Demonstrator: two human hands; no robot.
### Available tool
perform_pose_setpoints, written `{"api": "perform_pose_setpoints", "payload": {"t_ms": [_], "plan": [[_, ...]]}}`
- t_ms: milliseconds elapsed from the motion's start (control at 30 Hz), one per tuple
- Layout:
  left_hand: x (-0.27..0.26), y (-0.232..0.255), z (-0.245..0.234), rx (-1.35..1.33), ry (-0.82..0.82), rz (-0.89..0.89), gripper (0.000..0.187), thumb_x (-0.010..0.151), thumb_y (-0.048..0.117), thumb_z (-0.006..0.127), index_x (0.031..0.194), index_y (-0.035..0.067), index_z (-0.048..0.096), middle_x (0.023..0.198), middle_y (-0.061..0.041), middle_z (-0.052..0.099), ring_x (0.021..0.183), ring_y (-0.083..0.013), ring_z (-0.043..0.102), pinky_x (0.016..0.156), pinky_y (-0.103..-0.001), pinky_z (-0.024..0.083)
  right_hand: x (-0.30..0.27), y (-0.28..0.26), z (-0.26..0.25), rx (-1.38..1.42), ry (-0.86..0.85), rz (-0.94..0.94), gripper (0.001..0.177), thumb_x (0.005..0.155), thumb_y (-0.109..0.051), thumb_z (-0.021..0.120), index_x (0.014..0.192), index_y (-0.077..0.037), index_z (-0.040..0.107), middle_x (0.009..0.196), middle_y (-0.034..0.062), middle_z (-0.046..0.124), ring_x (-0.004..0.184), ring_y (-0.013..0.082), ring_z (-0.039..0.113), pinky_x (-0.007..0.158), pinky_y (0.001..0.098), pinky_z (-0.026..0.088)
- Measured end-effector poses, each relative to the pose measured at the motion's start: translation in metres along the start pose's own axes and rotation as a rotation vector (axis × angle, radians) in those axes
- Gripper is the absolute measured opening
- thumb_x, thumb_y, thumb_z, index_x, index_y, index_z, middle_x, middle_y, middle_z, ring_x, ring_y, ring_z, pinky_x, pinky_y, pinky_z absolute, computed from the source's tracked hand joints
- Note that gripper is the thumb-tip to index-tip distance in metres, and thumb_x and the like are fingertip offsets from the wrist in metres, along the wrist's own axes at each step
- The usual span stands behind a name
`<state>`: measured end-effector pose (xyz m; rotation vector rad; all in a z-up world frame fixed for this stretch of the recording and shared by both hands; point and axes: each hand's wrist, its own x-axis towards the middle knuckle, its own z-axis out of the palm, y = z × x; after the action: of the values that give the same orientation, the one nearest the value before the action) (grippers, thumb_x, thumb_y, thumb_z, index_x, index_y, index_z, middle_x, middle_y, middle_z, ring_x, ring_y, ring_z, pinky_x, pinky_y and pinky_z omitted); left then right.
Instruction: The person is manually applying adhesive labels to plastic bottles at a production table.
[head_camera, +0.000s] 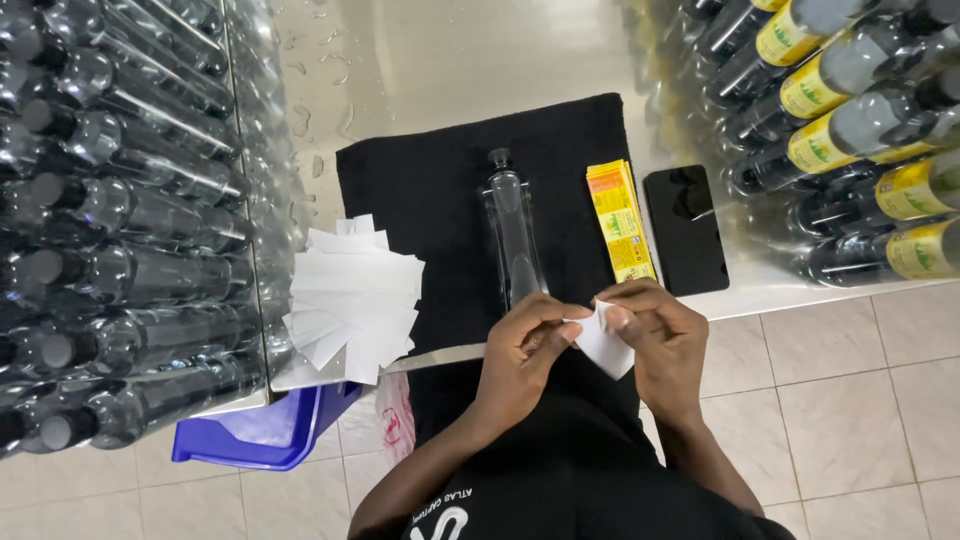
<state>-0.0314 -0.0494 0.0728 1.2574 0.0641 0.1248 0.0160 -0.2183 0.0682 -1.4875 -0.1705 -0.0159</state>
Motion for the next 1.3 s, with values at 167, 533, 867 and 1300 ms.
{"api": "perform_pose_setpoints", "payload": {"t_ms": [167, 533, 867, 1300], "plan": [[-0.004, -0.001, -0.012, 0.049, 0.146, 0.054, 0.023, 0.107, 0.013, 0.069, 0.123, -0.002, 0.077, 0.105, -0.015, 0.069, 0.091, -0.0174, 0.069, 0.078, -0.036, 0.065, -0.009, 0.016, -0.018, -0.050, 0.024, -0.056, 0.014, 0.107, -0.015, 0.070, 0.099, -0.004, 0.070, 0.109, 0.0201, 0.072, 0.107, 0.0299, 0.071, 0.101, 0.0435, 0.053], [-0.022, 0.007, -0.045, 0.188, 0.451, 0.117, 0.046, 0.102, 0.017, 0.074, 0.144, 0.006, 0.055, 0.115, -0.012, 0.072, 0.094, -0.0131, 0.068, 0.077, -0.026, 0.056, -0.015, -0.004, -0.027, -0.095, -0.402, 0.099, 0.026, 0.099, -0.023, 0.074, 0.114, -0.001, 0.075, 0.102, 0.0154, 0.081, 0.100, 0.0270, 0.079, 0.095, 0.0434, 0.064], [-0.033, -0.001, -0.023, 0.248, 0.147, 0.252, 0.037, 0.101, 0.003, 0.076, 0.135, -0.004, 0.064, 0.112, -0.019, 0.078, 0.102, -0.0319, 0.080, 0.085, -0.046, 0.067, -0.021, 0.004, 0.003, 0.005, -0.266, 0.104, 0.013, 0.098, -0.003, 0.075, 0.101, 0.009, 0.077, 0.079, 0.0165, 0.070, 0.075, 0.0181, 0.067, 0.076, 0.0371, 0.059], [-0.040, 0.009, -0.017, 0.491, -0.130, 0.605, 0.039, 0.121, 0.017, 0.054, 0.156, 0.001, 0.051, 0.153, -0.023, 0.065, 0.147, -0.0389, 0.066, 0.129, -0.047, 0.056, -0.037, -0.002, 0.001, -0.035, 0.128, -0.081, 0.026, 0.101, -0.030, 0.079, 0.106, -0.005, 0.073, 0.102, 0.0072, 0.073, 0.099, 0.0183, 0.067, 0.100, 0.0340, 0.054]]}}
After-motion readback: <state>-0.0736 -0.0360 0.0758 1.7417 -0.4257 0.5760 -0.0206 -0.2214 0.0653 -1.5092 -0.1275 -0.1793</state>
